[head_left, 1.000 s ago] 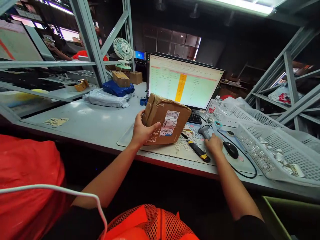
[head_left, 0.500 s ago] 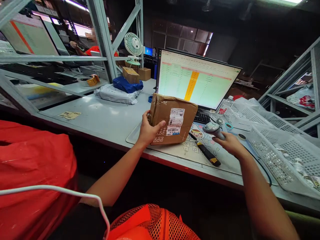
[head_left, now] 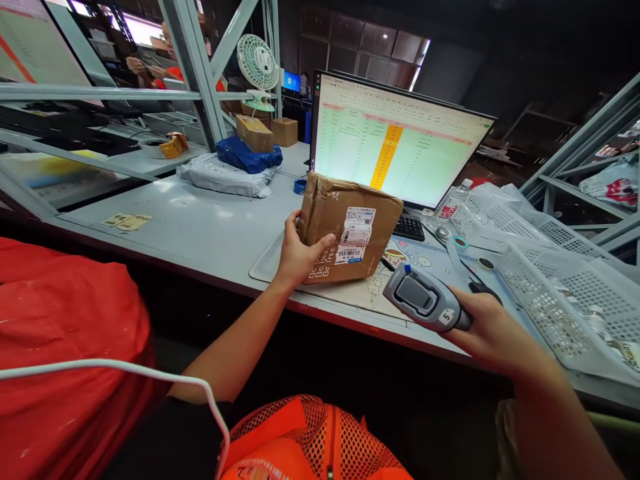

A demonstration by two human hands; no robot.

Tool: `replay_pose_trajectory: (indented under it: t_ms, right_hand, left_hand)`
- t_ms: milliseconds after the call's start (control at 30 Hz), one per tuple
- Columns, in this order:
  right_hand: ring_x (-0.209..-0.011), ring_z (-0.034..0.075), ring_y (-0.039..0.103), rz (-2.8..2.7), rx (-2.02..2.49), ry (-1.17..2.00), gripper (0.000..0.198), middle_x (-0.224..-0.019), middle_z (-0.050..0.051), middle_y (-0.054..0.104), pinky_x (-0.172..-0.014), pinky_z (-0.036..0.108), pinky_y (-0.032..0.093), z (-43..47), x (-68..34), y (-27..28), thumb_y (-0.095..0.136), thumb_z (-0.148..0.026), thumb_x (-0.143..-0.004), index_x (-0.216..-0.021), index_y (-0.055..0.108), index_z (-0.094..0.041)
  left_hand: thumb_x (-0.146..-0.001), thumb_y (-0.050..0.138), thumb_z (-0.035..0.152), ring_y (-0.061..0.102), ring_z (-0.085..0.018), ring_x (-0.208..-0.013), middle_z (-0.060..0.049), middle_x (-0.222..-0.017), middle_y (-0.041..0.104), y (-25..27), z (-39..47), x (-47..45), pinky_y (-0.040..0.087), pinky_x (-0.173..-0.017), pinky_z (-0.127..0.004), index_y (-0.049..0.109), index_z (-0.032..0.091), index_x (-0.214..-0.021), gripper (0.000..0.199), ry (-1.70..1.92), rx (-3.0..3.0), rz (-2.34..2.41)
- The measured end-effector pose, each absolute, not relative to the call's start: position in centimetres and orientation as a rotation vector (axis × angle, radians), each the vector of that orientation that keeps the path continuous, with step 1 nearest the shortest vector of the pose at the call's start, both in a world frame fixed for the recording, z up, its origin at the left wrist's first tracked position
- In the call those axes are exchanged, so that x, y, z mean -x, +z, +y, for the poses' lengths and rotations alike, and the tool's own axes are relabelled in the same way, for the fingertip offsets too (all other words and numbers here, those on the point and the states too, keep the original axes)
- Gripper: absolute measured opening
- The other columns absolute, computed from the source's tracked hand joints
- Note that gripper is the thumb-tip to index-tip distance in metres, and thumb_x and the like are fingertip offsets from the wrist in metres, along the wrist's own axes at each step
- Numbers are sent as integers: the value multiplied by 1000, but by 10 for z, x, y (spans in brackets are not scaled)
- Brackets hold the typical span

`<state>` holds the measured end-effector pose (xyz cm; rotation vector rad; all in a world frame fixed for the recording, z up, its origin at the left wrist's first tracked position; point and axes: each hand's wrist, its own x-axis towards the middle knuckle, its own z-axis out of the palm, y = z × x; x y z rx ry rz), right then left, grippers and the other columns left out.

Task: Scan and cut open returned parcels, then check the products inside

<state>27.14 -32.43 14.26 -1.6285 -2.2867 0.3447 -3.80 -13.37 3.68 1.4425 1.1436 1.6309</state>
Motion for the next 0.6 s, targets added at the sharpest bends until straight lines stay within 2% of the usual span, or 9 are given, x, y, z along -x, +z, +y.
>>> replay_pose_trajectory:
  t_ms: [167,367,600]
  right_hand:
    - [-74,17,63,-2319,1685,366,15,-83,-1,72,-67,26,47,-319,-270,136,66,-29,-89,-102,68,-22]
    - [-83,19,69,-2301,1647,371,13,-93,1,78,-70,25,49,-321,-267,135,66,-26,-89,-101,70,-22]
    - [-77,22,67,-2101,1822,262,30,-87,2,76,-70,30,49,-293,-302,114,67,-51,-94,-106,72,-24]
  left_hand:
    - [-68,92,55,54,-35,-141,-16,-149,55,37,-137,39,43,-120,-51,43,25,-149,100,1640,-1455,1135]
    - [-68,92,55,55,-35,-139,-16,-149,56,40,-141,37,44,-119,-51,43,24,-150,101,1627,-1481,1158]
    - [-69,93,58,62,-35,-133,-15,-144,60,31,-130,53,50,-114,-50,46,25,-151,100,1585,-1432,1181]
